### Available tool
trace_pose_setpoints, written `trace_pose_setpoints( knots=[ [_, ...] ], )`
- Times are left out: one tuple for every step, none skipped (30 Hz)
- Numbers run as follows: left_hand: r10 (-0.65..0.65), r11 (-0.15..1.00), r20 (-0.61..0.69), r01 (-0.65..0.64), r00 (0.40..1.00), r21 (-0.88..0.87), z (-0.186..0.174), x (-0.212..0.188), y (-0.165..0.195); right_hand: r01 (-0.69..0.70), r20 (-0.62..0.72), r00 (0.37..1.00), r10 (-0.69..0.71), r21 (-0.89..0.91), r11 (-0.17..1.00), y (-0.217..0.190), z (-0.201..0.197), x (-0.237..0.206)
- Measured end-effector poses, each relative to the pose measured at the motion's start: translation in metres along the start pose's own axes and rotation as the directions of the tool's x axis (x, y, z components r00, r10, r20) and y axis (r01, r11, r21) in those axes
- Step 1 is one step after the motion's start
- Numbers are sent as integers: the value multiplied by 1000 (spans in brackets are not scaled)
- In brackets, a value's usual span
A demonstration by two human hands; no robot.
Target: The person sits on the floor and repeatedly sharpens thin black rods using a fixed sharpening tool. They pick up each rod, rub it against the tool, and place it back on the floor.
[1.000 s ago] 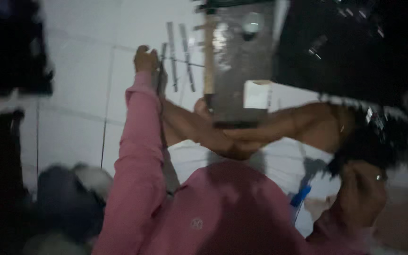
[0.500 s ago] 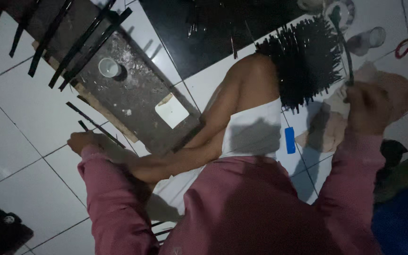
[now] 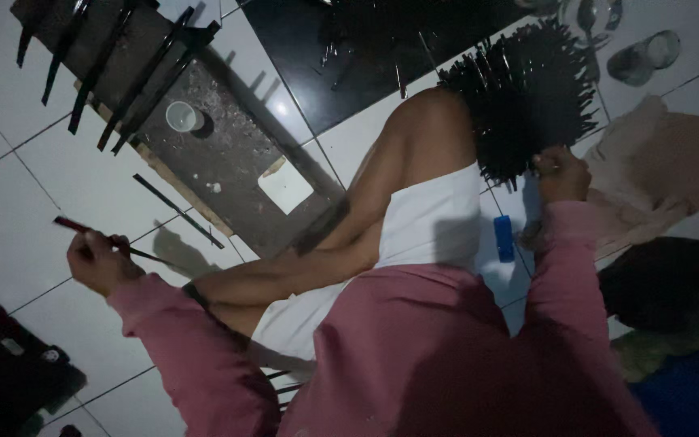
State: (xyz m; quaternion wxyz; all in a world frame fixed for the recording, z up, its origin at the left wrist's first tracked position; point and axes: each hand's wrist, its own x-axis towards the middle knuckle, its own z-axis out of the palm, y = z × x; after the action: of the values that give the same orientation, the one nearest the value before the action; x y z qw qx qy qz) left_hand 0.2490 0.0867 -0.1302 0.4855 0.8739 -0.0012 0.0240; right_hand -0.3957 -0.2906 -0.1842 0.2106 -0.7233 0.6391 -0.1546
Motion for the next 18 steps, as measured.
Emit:
trace_pose_setpoints(
  knots=[
    [19, 997, 14, -18, 1000, -69, -10, -4, 4, -18, 17, 1000, 18, -15, 1000, -2, -2, -3],
    [42, 987, 41, -35, 998, -159, -21, -12, 10, -32, 33, 999, 33, -31, 999, -5, -4, -5],
    [62, 971, 64, -45, 996, -235, -31, -24, 20, -17, -10, 1000, 16, -137, 990, -7, -5, -7],
    [87, 947, 98, -51, 991, -318, -40, -39, 31, -3, -51, 999, -10, -241, 970, -12, -7, -9],
    [120, 928, 160, -54, 980, -368, -48, -58, 46, 7, -79, 996, -36, -336, 942, -16, -6, -7],
    [154, 914, 220, -54, 963, -402, -49, -80, 61, 88, -66, 992, -109, -263, 961, -24, -7, -5],
    [188, 899, 287, -46, 939, -436, -54, -104, 77, 174, -52, 981, -186, -184, 967, -33, -10, -2],
    [189, 946, 384, -63, 904, -318, -50, -130, 92, 264, -35, 963, -269, -95, 960, -45, -11, 1],
    [184, 977, 473, -108, 862, -183, -49, -153, 108, 363, -27, 931, -363, 21, 931, -63, -14, 1],
    [141, 973, 531, -215, 836, 81, -44, -174, 121, 454, -24, 890, -455, 142, 880, -83, -16, -2],
    [297, 949, 652, -290, 698, -122, -42, -195, 134, 528, -28, 841, -540, 263, 808, -108, -14, -7],
    [332, 914, 712, -398, 619, -80, -28, -205, 145, 593, 12, 793, -609, 214, 776, -136, -11, -12],
    [382, 911, 771, -347, 509, -223, -20, -215, 153, 653, 49, 744, -667, 164, 740, -165, -7, -20],
    [451, 875, 765, -397, 460, -277, -12, -222, 161, 673, 109, 669, -735, 332, 661, -190, -11, -32],
    [517, 833, 757, -440, 399, -336, -7, -229, 167, 656, 152, 586, -796, 487, 576, -211, -17, -44],
    [525, 831, 761, -421, 381, -363, -4, -233, 173, 727, 175, 464, -868, 486, 486, -233, -20, -56],
    [537, 827, 763, -404, 360, -391, -2, -235, 177, 784, 192, 335, -923, 487, 385, -253, -23, -64],
    [547, 823, 767, -384, 336, -419, -3, -237, 182, 822, 120, 278, -953, 485, 300, -269, -27, -68]
  ],
)
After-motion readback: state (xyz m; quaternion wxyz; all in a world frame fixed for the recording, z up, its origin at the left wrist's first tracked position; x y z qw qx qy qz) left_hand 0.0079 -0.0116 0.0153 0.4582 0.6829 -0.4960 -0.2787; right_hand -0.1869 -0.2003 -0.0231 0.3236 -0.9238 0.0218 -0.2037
